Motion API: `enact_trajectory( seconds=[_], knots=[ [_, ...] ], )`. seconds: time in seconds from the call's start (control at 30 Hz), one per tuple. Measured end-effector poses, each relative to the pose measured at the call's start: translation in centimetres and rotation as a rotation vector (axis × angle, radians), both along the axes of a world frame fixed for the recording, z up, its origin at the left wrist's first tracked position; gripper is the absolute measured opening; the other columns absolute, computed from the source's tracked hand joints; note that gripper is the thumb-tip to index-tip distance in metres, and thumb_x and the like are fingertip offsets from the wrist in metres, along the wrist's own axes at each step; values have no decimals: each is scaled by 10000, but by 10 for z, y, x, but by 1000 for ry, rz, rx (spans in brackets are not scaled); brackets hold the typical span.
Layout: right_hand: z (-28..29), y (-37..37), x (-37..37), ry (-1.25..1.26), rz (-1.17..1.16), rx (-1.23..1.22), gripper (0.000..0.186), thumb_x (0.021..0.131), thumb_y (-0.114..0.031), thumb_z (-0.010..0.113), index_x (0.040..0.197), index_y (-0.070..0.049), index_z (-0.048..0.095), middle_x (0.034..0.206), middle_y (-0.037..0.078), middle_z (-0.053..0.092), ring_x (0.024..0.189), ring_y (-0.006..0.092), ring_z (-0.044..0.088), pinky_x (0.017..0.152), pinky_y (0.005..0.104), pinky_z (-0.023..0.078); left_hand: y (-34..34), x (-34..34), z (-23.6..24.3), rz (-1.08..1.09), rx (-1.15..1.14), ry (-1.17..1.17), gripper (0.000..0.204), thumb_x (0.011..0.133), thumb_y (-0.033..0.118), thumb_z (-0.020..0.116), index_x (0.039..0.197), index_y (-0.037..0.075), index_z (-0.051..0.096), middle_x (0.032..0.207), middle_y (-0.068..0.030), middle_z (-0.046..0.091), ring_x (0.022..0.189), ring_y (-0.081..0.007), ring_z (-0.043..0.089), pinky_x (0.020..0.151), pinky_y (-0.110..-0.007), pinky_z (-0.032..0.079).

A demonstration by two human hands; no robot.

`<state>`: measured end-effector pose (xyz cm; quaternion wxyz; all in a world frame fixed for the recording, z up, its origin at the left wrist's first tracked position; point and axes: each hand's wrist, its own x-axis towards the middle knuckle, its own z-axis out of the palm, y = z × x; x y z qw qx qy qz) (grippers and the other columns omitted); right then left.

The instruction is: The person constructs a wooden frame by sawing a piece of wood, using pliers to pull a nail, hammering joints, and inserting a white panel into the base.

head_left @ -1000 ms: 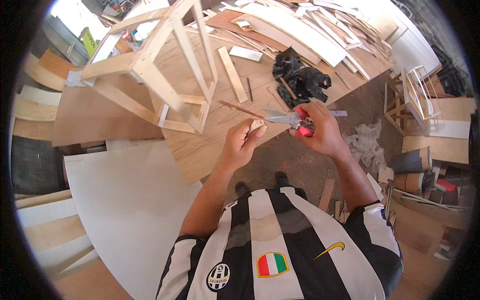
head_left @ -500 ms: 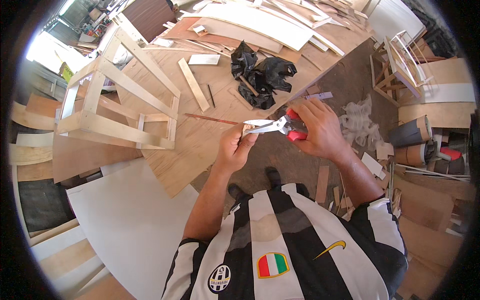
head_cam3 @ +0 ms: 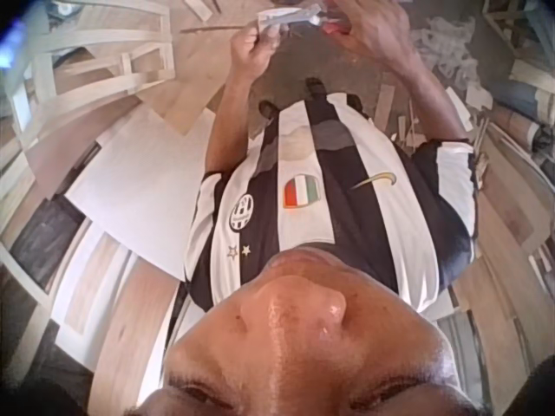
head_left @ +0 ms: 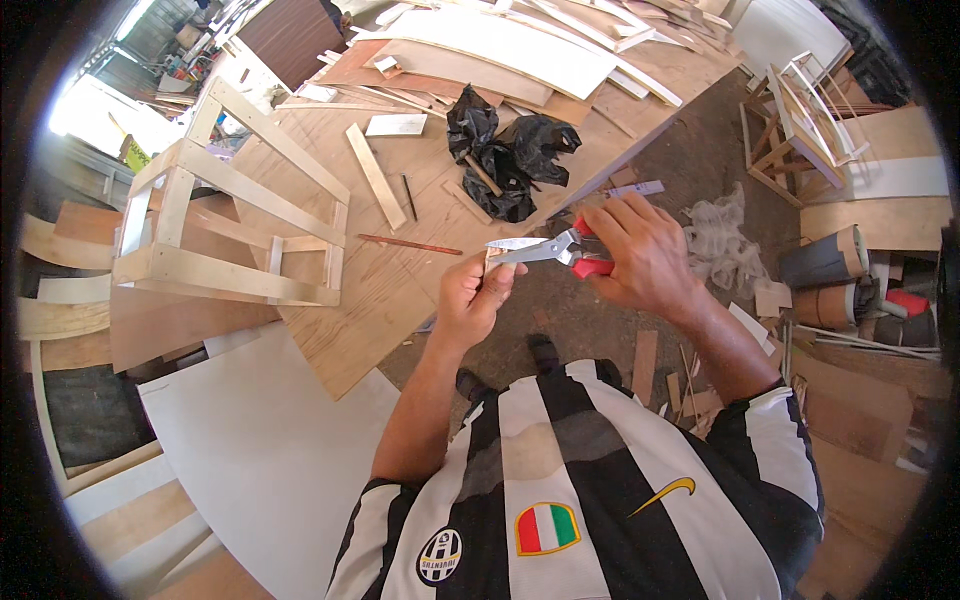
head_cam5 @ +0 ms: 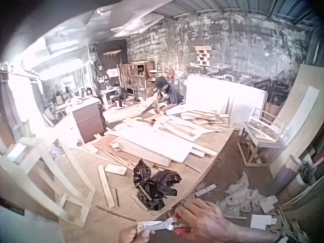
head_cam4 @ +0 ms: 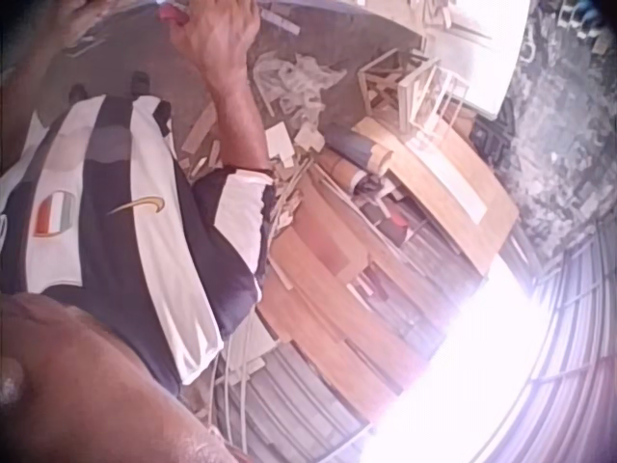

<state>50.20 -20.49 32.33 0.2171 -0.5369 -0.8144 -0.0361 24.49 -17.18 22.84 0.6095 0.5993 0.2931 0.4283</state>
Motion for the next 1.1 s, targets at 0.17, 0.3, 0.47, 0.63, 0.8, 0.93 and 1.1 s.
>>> enact_trajectory(
  seconds=[0.17,0.3,0.47,0.63,0.8,0.93,1.1],
  knots=[
    [-4,3,0,13,-3,22,514,626,-200,852,1087,-76,661,954,80,641,948,289,645,768,417,546,-1,1,4,9,-71,-34,328,1089,289,604,1076,-25,698,708,51,531,600,-38,435,536,-230,331],
    [-13,5,1,17,2,33,495,620,-188,848,1069,-89,667,935,81,651,914,286,656,741,416,545,1,-3,4,4,-76,-55,328,1087,288,608,1063,-26,697,705,50,526,596,-40,433,531,-232,327],
    [-25,8,-2,59,-18,-45,490,637,-198,852,1077,-87,665,936,105,669,884,311,673,742,426,548,4,-7,1,19,-49,-19,305,1079,277,624,1034,-14,706,692,53,526,599,-41,444,540,-232,342],
    [-21,14,-5,340,-95,-95,521,693,-259,879,1124,-69,657,994,139,686,936,362,673,793,451,548,10,-13,1,78,36,6,295,1070,289,637,1038,2,701,692,55,534,595,-32,454,536,-219,345],
    [-9,10,-11,278,74,-212,579,695,-203,886,1191,-36,638,1032,138,677,951,339,660,837,428,530,16,-21,7,42,99,15,271,1060,282,649,1047,15,696,712,55,545,585,-26,453,529,-213,343],
    [-5,11,-19,281,98,-227,581,697,-216,882,1194,-37,639,1043,129,678,961,339,653,830,436,526,19,-26,14,11,186,41,278,1054,277,657,1083,8,719,844,4,680,689,-65,536,622,-247,440],
    [-1,10,-25,174,52,-145,485,694,-234,848,1108,-81,647,1046,122,678,984,356,648,826,472,535,21,-29,18,7,227,114,271,1056,259,653,1145,14,723,875,-12,702,722,-83,576,657,-256,469]
  ],
)
